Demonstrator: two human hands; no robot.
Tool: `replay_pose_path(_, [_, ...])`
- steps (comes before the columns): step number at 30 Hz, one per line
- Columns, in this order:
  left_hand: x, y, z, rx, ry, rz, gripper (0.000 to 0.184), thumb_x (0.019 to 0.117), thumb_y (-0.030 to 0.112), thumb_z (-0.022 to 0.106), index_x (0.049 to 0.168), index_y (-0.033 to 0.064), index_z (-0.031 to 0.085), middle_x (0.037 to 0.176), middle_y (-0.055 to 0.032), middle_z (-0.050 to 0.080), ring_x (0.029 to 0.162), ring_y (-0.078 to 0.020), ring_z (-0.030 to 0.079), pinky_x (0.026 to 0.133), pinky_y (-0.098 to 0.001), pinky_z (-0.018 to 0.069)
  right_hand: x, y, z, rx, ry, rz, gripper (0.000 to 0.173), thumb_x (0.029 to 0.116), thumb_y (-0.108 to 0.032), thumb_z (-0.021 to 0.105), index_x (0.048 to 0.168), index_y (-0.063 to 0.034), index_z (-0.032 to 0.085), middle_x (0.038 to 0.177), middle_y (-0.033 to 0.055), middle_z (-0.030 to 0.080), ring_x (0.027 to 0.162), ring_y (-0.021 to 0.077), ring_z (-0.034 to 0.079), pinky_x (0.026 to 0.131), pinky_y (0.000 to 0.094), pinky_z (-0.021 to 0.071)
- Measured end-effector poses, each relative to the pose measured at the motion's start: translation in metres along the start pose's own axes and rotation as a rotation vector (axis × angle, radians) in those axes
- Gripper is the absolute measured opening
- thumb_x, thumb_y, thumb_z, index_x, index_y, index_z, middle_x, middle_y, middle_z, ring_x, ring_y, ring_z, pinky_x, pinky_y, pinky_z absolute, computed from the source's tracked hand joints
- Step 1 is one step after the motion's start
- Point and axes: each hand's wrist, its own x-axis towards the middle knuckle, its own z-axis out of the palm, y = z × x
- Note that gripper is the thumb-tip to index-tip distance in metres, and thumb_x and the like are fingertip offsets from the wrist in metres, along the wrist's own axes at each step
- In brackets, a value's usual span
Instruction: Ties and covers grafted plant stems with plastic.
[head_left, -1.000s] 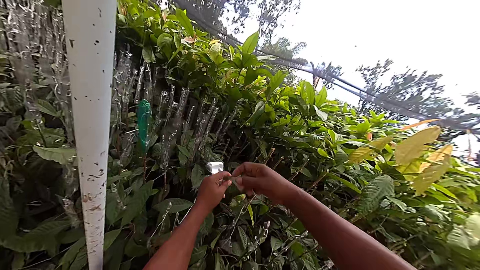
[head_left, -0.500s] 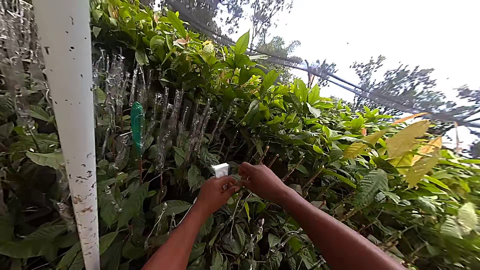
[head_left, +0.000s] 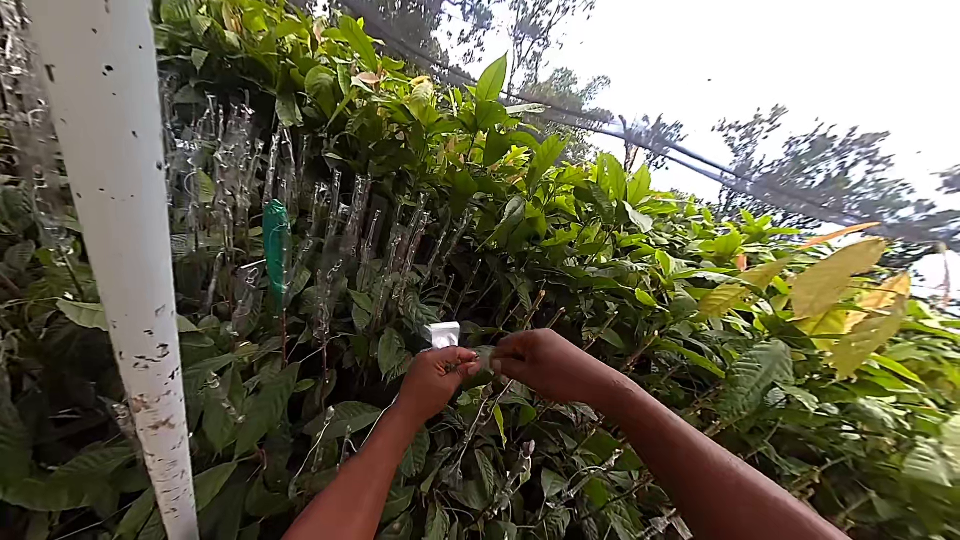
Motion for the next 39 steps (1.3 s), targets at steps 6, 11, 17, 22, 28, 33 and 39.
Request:
replay_pose_path(6, [-0.005, 0.008, -0.012, -0.007, -0.057, -0.123, 0.025, 0.1013, 0.016, 0.062, 0.122, 0.0039, 0.071, 0.105, -0.0062, 0.073, 0.074, -0.0070, 0.067, 0.069, -0.0242, 0.0579, 0.041, 0.027, 0.037, -0.156, 0.031, 0.112, 0.033, 0.1083, -0.028, 0.050, 0.120, -0.0055, 0.071, 0.118, 0.0204, 0.068, 0.112, 0.0377, 0.065, 0.097, 0.0597, 0.0509])
replay_pose_path(11, [-0.007, 0.004, -0.012, -0.013, 0.016, -0.056, 0.017, 0.0971, 0.013, 0.064, 0.106, 0.0039, 0.075, 0.096, -0.0004, 0.074, 0.082, -0.0002, 0.065, 0.079, -0.0214, 0.0550, 0.027, -0.049, 0.029, -0.490, -0.050, 0.002, 0.028, 0.1057, -0.009, 0.045, 0.125, 0.0001, 0.063, 0.123, 0.0235, 0.063, 0.111, 0.0441, 0.065, 0.086, 0.0621, 0.0531])
replay_pose_path(17, [-0.008, 0.013, -0.017, -0.144, 0.077, -0.201, 0.019, 0.0970, 0.017, 0.070, 0.108, 0.0010, 0.070, 0.093, -0.0042, 0.071, 0.070, -0.0094, 0.069, 0.067, -0.0269, 0.0612, 0.060, 0.034, 0.059, 0.044, 0.140, -0.024, 0.028, 0.1056, -0.022, 0.055, 0.112, -0.0035, 0.074, 0.106, 0.0152, 0.073, 0.099, 0.0285, 0.070, 0.093, 0.0518, 0.0543])
replay_pose_path(22, [0.000, 0.012, -0.019, -0.176, 0.187, -0.248, 0.017, 0.0978, 0.015, 0.068, 0.108, 0.0015, 0.072, 0.088, -0.0018, 0.071, 0.062, -0.0055, 0.062, 0.060, -0.0223, 0.0544, 0.035, 0.007, 0.095, -0.129, 0.149, -0.234, 0.021, 0.1024, -0.010, 0.053, 0.108, -0.0005, 0.071, 0.109, 0.0173, 0.071, 0.101, 0.0339, 0.070, 0.089, 0.0535, 0.0561])
replay_pose_path(28, [-0.001, 0.010, -0.012, -0.036, 0.115, -0.181, 0.020, 0.0973, 0.017, 0.064, 0.107, 0.0020, 0.072, 0.093, -0.0036, 0.071, 0.077, -0.0054, 0.064, 0.075, -0.0258, 0.0549, 0.020, -0.054, 0.070, -0.287, -0.145, -0.290, 0.019, 0.0996, -0.003, 0.057, 0.116, -0.0009, 0.067, 0.117, 0.0220, 0.068, 0.107, 0.0433, 0.067, 0.087, 0.0652, 0.0537])
replay_pose_path(33, [-0.009, 0.005, -0.007, -0.170, 0.051, -0.142, 0.039, 0.0942, 0.010, 0.068, 0.131, 0.0006, 0.059, 0.092, -0.0018, 0.067, 0.067, -0.0054, 0.059, 0.062, -0.0220, 0.0526, 0.056, 0.011, 0.025, 0.181, 0.328, 0.090, 0.024, 0.1016, -0.028, 0.064, 0.110, -0.0093, 0.077, 0.106, 0.0066, 0.068, 0.098, 0.0180, 0.064, 0.090, 0.0404, 0.0527])
replay_pose_path(39, [-0.012, -0.002, -0.011, -0.248, 0.196, -0.113, 0.014, 0.0957, 0.008, 0.068, 0.106, -0.0004, 0.072, 0.090, -0.0005, 0.072, 0.063, -0.0013, 0.060, 0.059, -0.0184, 0.0525, 0.051, 0.029, 0.067, 0.800, 0.085, 0.122, 0.019, 0.1012, -0.021, 0.066, 0.106, -0.0028, 0.068, 0.087, 0.0008, 0.065, 0.075, 0.0071, 0.060, 0.069, 0.0252, 0.0513])
